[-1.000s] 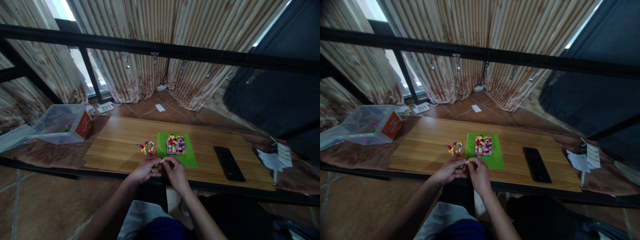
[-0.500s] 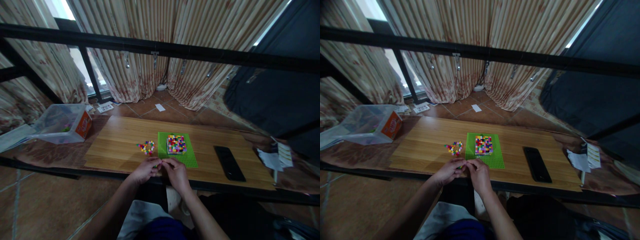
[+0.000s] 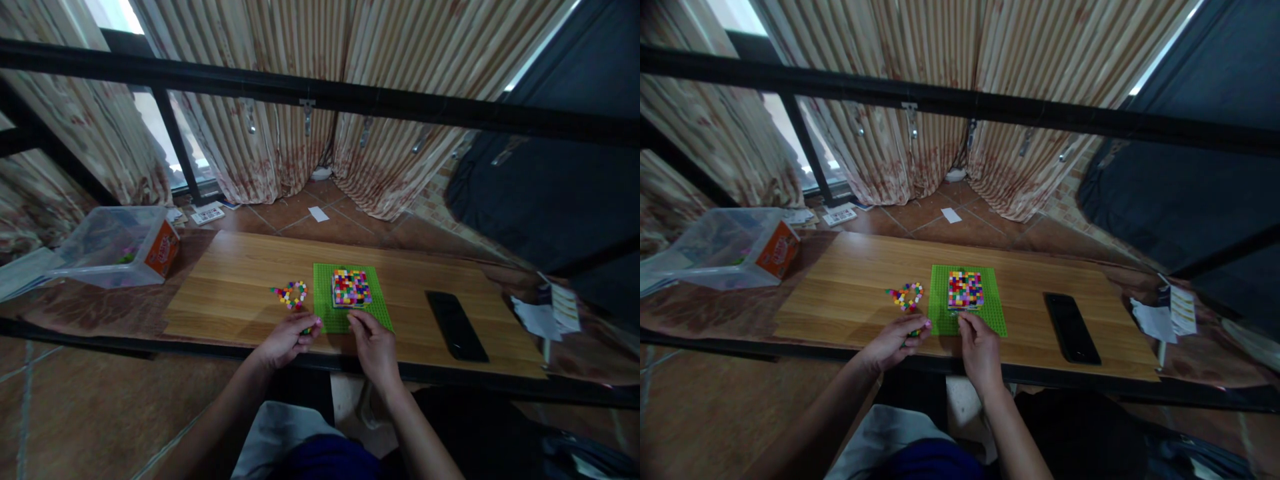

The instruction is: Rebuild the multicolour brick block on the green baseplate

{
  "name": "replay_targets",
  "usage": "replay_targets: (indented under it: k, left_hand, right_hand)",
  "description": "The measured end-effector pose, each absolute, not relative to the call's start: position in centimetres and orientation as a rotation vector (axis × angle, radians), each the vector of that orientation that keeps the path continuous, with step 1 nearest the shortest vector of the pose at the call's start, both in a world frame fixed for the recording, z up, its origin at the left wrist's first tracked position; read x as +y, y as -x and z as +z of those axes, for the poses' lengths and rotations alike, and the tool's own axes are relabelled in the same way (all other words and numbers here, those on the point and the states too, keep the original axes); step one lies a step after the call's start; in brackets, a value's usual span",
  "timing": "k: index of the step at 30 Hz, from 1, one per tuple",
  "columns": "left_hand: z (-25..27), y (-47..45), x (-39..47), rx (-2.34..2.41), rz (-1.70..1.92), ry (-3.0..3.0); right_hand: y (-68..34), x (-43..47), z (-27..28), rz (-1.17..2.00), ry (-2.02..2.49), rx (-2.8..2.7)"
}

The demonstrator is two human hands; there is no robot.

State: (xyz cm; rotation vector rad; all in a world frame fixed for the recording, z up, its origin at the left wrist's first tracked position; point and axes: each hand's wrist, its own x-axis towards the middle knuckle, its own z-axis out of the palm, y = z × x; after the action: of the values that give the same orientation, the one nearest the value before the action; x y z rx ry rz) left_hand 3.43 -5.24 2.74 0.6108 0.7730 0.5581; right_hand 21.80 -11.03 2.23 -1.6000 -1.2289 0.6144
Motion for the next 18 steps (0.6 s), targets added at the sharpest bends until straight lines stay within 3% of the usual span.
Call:
replay_targets:
  k: [8,18]
  left_hand:
    - [2.7,-3.3,-5.2,0.764,0.548,-0.623]
    - [2.9,-3.2,-5.2,0.752,0.529,-0.627]
  right_hand:
    - [-23.9,-9.3,3.0,0.175,1.6,-1.236]
    - [-24.2,-7.4,1.7,0.249,1.61,-1.088]
